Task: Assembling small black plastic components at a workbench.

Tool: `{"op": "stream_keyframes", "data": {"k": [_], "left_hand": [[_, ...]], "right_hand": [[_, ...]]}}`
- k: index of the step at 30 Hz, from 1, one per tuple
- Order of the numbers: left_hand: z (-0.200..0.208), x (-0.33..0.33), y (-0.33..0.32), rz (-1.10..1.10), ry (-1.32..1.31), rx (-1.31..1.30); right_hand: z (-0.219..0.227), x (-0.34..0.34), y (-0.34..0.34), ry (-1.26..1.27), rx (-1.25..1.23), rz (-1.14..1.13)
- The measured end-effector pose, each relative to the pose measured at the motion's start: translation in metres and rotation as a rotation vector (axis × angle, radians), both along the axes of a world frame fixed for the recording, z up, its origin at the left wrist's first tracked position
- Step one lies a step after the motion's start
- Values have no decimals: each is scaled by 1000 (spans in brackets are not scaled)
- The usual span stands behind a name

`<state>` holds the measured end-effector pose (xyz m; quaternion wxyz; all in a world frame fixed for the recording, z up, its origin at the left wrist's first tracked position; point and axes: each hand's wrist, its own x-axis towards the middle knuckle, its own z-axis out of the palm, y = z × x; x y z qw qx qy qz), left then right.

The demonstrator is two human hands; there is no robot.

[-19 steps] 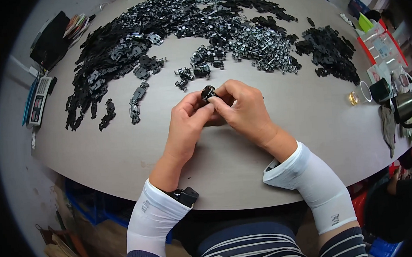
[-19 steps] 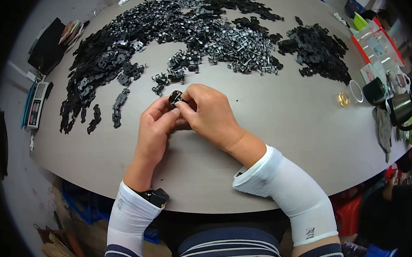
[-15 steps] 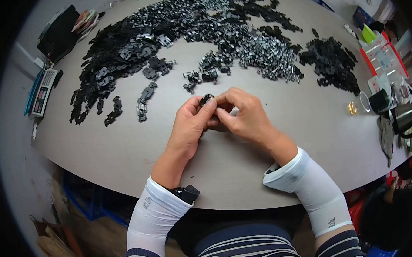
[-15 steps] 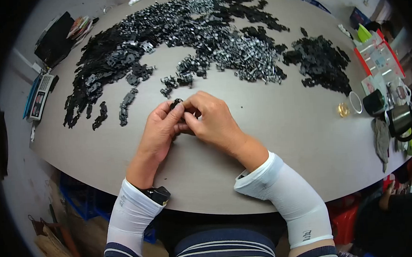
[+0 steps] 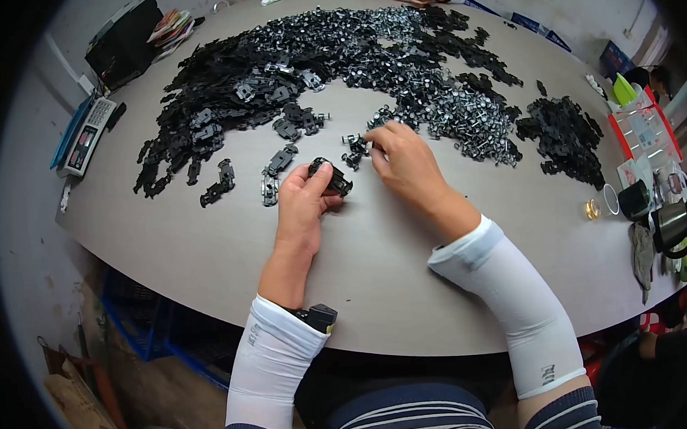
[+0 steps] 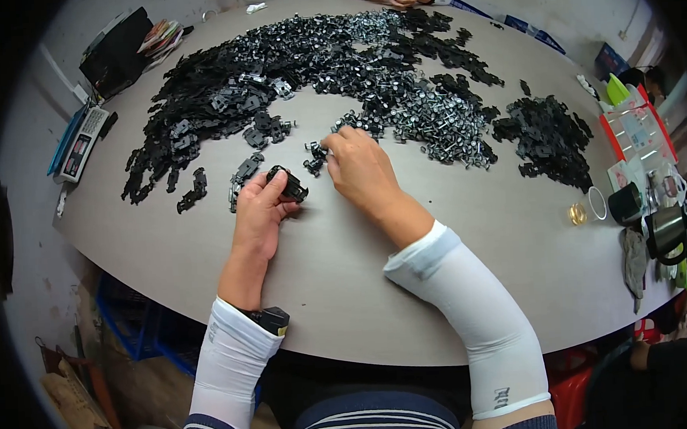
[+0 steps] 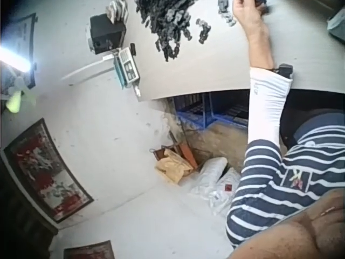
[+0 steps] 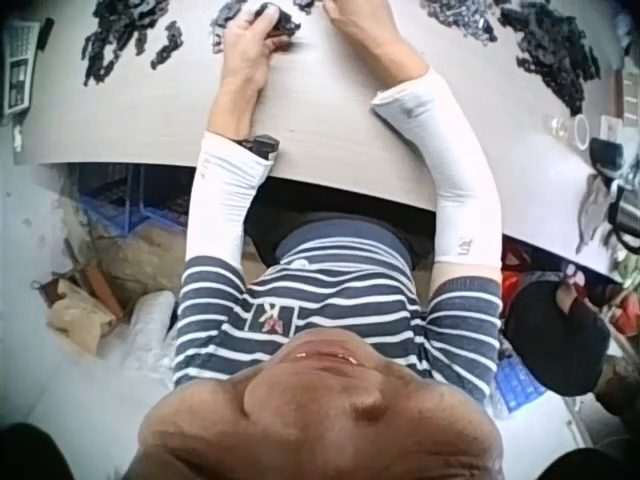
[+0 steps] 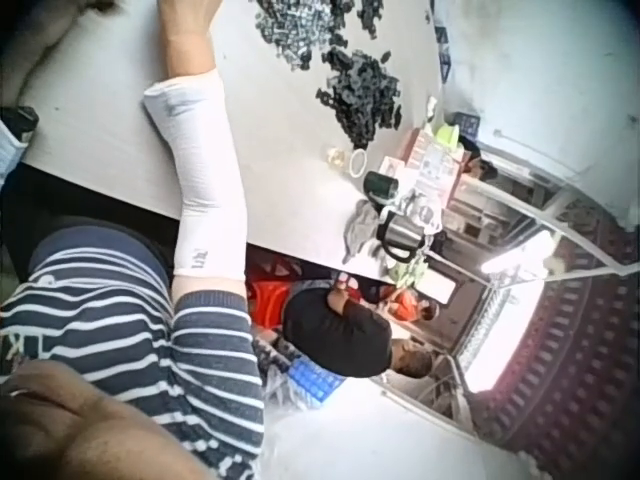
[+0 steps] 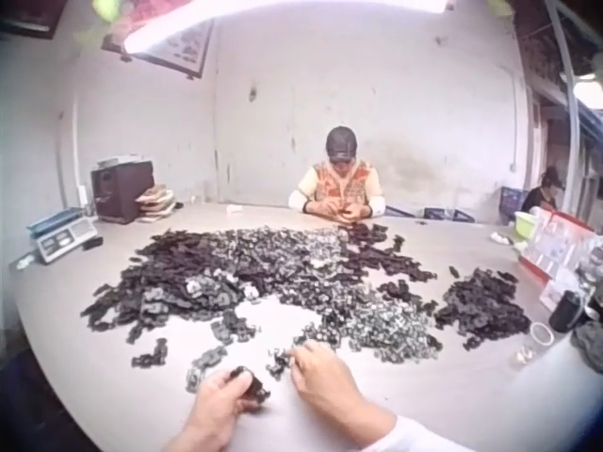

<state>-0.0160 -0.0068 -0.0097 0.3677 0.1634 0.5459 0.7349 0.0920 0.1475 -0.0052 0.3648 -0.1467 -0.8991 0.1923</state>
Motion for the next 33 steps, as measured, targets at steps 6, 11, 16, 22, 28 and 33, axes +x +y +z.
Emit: {"op": "stream_keyframes", "data": {"k": [6,11,16,22,28,33], "left_hand": [[-1,1,1,-33,-19,9],[6,4,1,-150,-22,-31],[6,10,3,-228,-21,-24],[5,13,5,-256,6,-55],[5,12,3,-271,27,-64],[5,13,5,-272,50,-66]], "right_hand": [[3,-12,10,-285,347,-30],[6,14,4,-187,224,125],[8,57,50,-128,246,-229],[-15,81,79,-275,225,-481],[-11,96,55,-303,198,-275],[-10,111,46,-258,149,-140]]}}
